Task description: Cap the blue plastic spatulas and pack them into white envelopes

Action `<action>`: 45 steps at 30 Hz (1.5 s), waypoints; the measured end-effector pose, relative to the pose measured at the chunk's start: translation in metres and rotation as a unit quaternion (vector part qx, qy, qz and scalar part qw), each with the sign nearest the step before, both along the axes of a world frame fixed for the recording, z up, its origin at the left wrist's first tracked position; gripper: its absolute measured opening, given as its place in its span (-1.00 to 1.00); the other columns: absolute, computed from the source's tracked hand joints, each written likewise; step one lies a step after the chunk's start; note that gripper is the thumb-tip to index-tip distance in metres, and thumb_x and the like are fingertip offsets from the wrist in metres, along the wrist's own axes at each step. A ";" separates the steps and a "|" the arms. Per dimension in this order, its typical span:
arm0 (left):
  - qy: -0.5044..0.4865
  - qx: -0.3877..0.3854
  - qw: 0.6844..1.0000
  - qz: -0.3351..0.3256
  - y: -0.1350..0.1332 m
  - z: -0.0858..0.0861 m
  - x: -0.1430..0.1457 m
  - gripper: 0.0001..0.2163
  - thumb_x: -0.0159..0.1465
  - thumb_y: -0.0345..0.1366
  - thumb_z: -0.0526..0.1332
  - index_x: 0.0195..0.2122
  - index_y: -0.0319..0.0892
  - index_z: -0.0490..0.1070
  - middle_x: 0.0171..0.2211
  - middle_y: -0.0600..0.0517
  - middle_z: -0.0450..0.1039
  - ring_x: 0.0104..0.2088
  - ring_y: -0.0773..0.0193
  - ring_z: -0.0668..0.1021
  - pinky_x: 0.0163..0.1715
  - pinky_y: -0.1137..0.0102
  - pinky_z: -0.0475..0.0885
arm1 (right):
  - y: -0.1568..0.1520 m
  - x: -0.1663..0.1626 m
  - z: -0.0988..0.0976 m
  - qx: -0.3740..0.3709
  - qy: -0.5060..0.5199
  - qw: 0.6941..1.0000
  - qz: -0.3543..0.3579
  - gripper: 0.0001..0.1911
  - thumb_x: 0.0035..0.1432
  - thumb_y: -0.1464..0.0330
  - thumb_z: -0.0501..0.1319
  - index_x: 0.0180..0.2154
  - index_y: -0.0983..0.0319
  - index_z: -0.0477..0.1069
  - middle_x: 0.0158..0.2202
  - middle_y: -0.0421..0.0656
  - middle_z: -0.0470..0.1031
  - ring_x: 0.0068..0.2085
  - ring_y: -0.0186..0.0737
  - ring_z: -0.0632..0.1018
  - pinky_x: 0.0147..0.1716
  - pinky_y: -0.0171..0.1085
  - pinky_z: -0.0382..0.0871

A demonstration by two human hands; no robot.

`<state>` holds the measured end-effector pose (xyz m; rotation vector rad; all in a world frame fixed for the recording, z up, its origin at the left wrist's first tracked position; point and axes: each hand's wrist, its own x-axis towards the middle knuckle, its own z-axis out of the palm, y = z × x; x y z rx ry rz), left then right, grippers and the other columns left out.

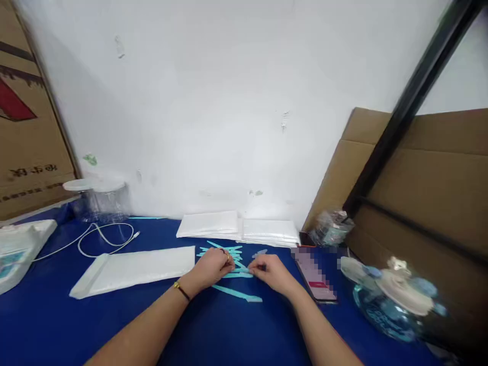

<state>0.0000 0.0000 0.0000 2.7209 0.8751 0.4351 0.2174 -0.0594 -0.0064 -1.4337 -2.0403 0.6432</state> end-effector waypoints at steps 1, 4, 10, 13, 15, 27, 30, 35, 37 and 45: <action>0.003 -0.011 1.000 0.003 0.001 0.001 -0.001 -0.84 0.23 -0.26 0.09 -0.40 -0.10 0.45 -0.41 0.12 0.49 -0.33 0.31 0.47 -0.27 0.44 0.19 | 0.000 0.004 0.002 0.010 0.004 1.000 -0.003 -0.84 0.05 0.36 0.17 -0.37 0.20 0.53 -0.41 -0.18 0.54 -0.40 -0.25 0.49 -0.41 -0.35 0.28; 0.010 -0.015 0.999 0.038 0.007 0.001 -0.006 -0.88 0.19 -0.24 0.14 -0.32 -0.08 0.44 -0.37 0.11 0.47 -0.31 0.30 0.47 -0.29 0.45 0.22 | 0.001 0.020 0.006 0.036 -0.004 0.999 -0.034 -0.82 0.07 0.37 0.14 -0.35 0.21 0.53 -0.38 -0.16 0.53 -0.36 -0.23 0.49 -0.37 -0.33 0.29; 0.033 0.055 0.987 0.150 0.023 -0.006 -0.016 -0.85 0.15 -0.26 0.18 -0.24 -0.08 0.41 -0.23 0.04 0.42 -0.15 0.19 0.42 -0.23 0.38 0.22 | 0.004 0.053 0.003 0.046 -0.097 0.988 -0.111 -0.83 -0.06 0.48 0.16 -0.38 0.22 0.49 -0.38 -0.15 0.50 -0.36 -0.20 0.47 -0.34 -0.30 0.28; 0.049 0.056 0.986 0.148 0.025 -0.008 -0.016 -0.90 0.17 -0.29 0.15 -0.30 -0.09 0.42 -0.29 0.04 0.43 -0.20 0.21 0.43 -0.28 0.37 0.20 | 0.005 0.052 -0.001 0.049 -0.129 0.984 -0.111 -0.80 -0.07 0.45 0.18 -0.33 0.18 0.48 -0.35 -0.16 0.47 -0.34 -0.21 0.46 -0.34 -0.30 0.28; 0.055 0.063 0.986 0.143 0.023 -0.006 -0.014 -0.90 0.19 -0.31 0.12 -0.36 -0.10 0.42 -0.34 0.04 0.43 -0.24 0.22 0.44 -0.31 0.37 0.18 | 0.006 0.046 -0.003 0.058 -0.138 0.983 -0.103 -0.83 -0.04 0.45 0.17 -0.36 0.18 0.48 -0.32 -0.16 0.45 -0.33 -0.22 0.46 -0.32 -0.30 0.27; 0.005 0.091 0.990 0.109 0.012 0.005 -0.006 -0.79 0.26 -0.34 0.00 -0.40 -0.13 0.42 -0.39 0.03 0.44 -0.28 0.24 0.42 -0.31 0.37 0.16 | 0.008 0.021 -0.004 0.099 -0.004 0.991 -0.094 -0.87 0.10 0.35 0.15 -0.37 0.19 0.47 -0.42 -0.19 0.48 -0.38 -0.26 0.46 -0.39 -0.35 0.26; -0.001 0.089 0.991 0.102 0.010 0.004 -0.004 -0.80 0.27 -0.33 0.01 -0.38 -0.11 0.42 -0.38 0.05 0.44 -0.27 0.25 0.41 -0.31 0.37 0.15 | 0.008 0.018 -0.003 0.100 -0.012 0.991 -0.088 -0.87 0.10 0.35 0.15 -0.37 0.19 0.49 -0.41 -0.18 0.48 -0.38 -0.25 0.46 -0.39 -0.34 0.26; 0.002 0.088 0.991 0.096 0.007 0.007 -0.002 -0.80 0.28 -0.30 0.03 -0.39 -0.13 0.41 -0.38 0.04 0.43 -0.27 0.26 0.41 -0.32 0.38 0.15 | 0.007 0.013 -0.002 0.096 -0.014 0.992 -0.079 -0.87 0.11 0.36 0.15 -0.37 0.18 0.49 -0.42 -0.18 0.47 -0.39 -0.27 0.45 -0.41 -0.34 0.26; 0.006 0.088 0.992 0.091 0.005 0.008 -0.001 -0.81 0.28 -0.30 0.03 -0.39 -0.13 0.41 -0.38 0.05 0.43 -0.27 0.26 0.41 -0.31 0.39 0.15 | 0.006 0.010 -0.002 0.096 -0.014 0.992 -0.075 -0.87 0.10 0.36 0.16 -0.37 0.19 0.49 -0.43 -0.18 0.47 -0.41 -0.28 0.44 -0.41 -0.35 0.26; 0.017 0.068 0.997 0.029 0.000 0.004 0.003 -0.80 0.28 -0.23 0.05 -0.39 -0.10 0.43 -0.38 0.08 0.45 -0.26 0.25 0.43 -0.27 0.38 0.17 | 0.003 0.009 0.001 0.076 -0.022 0.997 -0.025 -0.85 0.11 0.36 0.15 -0.36 0.19 0.50 -0.39 -0.17 0.50 -0.36 -0.26 0.47 -0.36 -0.33 0.28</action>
